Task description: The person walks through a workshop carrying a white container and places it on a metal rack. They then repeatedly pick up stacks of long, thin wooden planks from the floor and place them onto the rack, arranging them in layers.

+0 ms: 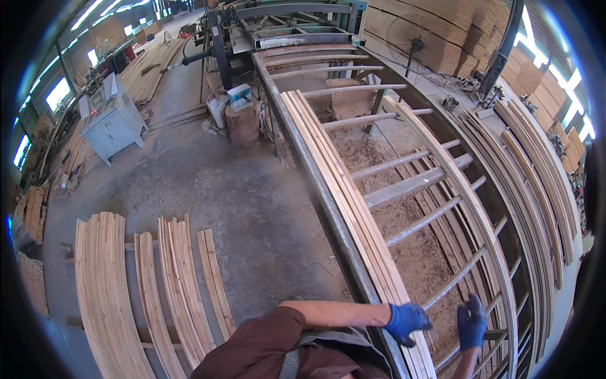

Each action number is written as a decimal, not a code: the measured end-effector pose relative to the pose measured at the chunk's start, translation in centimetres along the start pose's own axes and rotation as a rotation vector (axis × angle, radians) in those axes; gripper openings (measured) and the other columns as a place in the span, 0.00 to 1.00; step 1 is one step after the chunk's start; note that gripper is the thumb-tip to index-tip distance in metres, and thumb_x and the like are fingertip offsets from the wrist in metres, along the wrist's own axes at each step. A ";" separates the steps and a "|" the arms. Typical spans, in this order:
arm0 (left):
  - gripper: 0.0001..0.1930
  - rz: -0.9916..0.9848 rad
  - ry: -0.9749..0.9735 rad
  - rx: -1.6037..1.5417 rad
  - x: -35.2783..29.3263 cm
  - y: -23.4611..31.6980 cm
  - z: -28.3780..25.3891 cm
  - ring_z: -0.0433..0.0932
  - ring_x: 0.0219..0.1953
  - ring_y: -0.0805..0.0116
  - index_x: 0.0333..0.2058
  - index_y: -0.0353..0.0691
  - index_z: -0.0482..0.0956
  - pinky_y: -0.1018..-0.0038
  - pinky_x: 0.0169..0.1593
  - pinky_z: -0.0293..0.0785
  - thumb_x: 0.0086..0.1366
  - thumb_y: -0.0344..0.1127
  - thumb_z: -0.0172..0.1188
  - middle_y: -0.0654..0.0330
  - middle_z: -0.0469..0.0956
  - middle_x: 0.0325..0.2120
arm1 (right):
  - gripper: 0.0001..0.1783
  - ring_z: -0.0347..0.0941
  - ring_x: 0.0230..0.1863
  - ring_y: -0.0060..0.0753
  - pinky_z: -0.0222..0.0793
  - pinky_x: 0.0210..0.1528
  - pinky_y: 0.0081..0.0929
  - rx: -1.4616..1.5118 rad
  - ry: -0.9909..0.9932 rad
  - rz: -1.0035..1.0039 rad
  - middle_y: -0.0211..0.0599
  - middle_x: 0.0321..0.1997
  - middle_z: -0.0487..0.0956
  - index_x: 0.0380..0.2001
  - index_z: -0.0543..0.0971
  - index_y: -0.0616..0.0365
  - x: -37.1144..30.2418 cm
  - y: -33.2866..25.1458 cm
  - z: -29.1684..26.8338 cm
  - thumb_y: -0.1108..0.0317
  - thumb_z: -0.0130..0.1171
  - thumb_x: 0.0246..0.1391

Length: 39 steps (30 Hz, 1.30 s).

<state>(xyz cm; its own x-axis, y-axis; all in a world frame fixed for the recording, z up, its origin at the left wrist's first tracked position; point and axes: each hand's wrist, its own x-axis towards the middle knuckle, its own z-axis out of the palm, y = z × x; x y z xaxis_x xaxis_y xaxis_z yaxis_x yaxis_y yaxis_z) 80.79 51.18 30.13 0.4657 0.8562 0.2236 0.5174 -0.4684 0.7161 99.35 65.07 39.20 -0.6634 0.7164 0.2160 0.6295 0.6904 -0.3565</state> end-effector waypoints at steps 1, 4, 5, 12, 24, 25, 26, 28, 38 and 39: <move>0.34 -0.095 -0.034 -0.033 -2.5 -0.2 -3.7 0.70 0.56 0.46 0.56 0.37 0.69 0.57 0.60 0.63 0.56 0.52 0.61 0.45 0.72 0.53 | 0.25 0.78 0.45 0.46 0.74 0.47 0.39 0.145 0.005 0.019 0.46 0.45 0.81 0.49 0.77 0.60 2.1 -2.0 2.9 0.64 0.67 0.46; 0.30 -0.169 0.133 -0.019 -11.1 -2.7 -11.8 0.76 0.51 0.48 0.55 0.37 0.72 0.60 0.57 0.69 0.60 0.53 0.58 0.46 0.76 0.49 | 0.24 0.78 0.45 0.46 0.72 0.50 0.38 -0.041 -0.149 -0.231 0.45 0.44 0.81 0.49 0.78 0.58 7.7 -6.4 11.0 0.62 0.66 0.48; 0.31 -0.237 0.187 -0.027 -14.1 -3.9 -13.4 0.75 0.51 0.48 0.55 0.36 0.72 0.60 0.57 0.68 0.60 0.54 0.58 0.46 0.76 0.50 | 0.24 0.78 0.45 0.46 0.72 0.50 0.37 -0.045 -0.208 -0.289 0.45 0.44 0.81 0.49 0.77 0.58 9.8 -9.3 13.5 0.61 0.66 0.48; 0.30 -0.754 0.514 -0.030 -39.8 -18.4 -20.8 0.70 0.59 0.52 0.54 0.41 0.74 0.65 0.61 0.65 0.65 0.59 0.51 0.49 0.71 0.57 | 0.33 0.77 0.47 0.45 0.73 0.50 0.37 0.374 -0.314 -0.204 0.51 0.51 0.77 0.58 0.69 0.62 31.4 -27.1 33.9 0.53 0.62 0.55; 0.16 -2.252 2.574 -1.476 -80.7 -0.8 19.6 0.79 0.28 0.49 0.48 0.51 0.70 0.47 0.29 0.68 0.68 0.51 0.48 0.49 0.80 0.35 | 0.14 0.77 0.41 0.46 0.72 0.46 0.35 0.085 -0.606 -0.263 0.51 0.40 0.81 0.38 0.81 0.63 55.2 -53.2 47.1 0.64 0.56 0.56; 0.16 -2.117 2.802 -1.474 -82.8 -1.9 19.1 0.78 0.27 0.51 0.46 0.50 0.71 0.49 0.27 0.67 0.68 0.51 0.46 0.50 0.80 0.33 | 0.14 0.77 0.41 0.35 0.72 0.46 0.29 0.147 -0.314 -0.471 0.47 0.41 0.81 0.42 0.80 0.65 57.2 -54.7 50.0 0.66 0.56 0.57; 0.14 -1.862 2.881 -1.605 -83.9 -3.4 17.8 0.76 0.25 0.53 0.43 0.50 0.72 0.54 0.26 0.68 0.68 0.49 0.47 0.51 0.79 0.32 | 0.17 0.77 0.47 0.41 0.70 0.51 0.31 0.334 -0.305 -0.462 0.50 0.44 0.81 0.46 0.78 0.67 57.7 -61.2 52.6 0.66 0.56 0.58; 0.14 -1.335 3.004 -1.707 -86.7 -9.0 14.1 0.78 0.27 0.54 0.37 0.47 0.75 0.57 0.27 0.73 0.66 0.50 0.51 0.52 0.79 0.32 | 0.15 0.77 0.47 0.38 0.71 0.51 0.31 0.499 -0.490 -0.569 0.47 0.44 0.81 0.47 0.78 0.65 55.0 -75.3 58.5 0.68 0.56 0.58; 0.18 -1.549 1.758 -0.006 -115.7 -17.8 -28.5 0.73 0.55 0.52 0.52 0.40 0.74 0.64 0.60 0.67 0.69 0.43 0.51 0.51 0.75 0.50 | 0.13 0.77 0.37 0.39 0.73 0.42 0.35 -0.296 -1.808 -0.341 0.41 0.37 0.81 0.42 0.77 0.54 40.7 -106.7 86.8 0.59 0.54 0.60; 0.18 -1.554 1.845 -0.006 -119.0 -17.7 -29.8 0.73 0.54 0.52 0.52 0.39 0.75 0.64 0.59 0.68 0.69 0.43 0.52 0.51 0.76 0.49 | 0.14 0.77 0.37 0.40 0.73 0.41 0.36 -0.349 -1.785 -0.307 0.41 0.37 0.81 0.42 0.77 0.54 41.1 -109.9 89.2 0.58 0.54 0.60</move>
<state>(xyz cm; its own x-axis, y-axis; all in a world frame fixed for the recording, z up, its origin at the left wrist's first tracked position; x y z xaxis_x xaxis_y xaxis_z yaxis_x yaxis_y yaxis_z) -5.17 -35.98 10.56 -0.9348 -0.3258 -0.1415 -0.2780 0.4234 0.8622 -33.15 9.72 6.19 -0.1985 -0.2094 -0.9575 0.3089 0.9138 -0.2639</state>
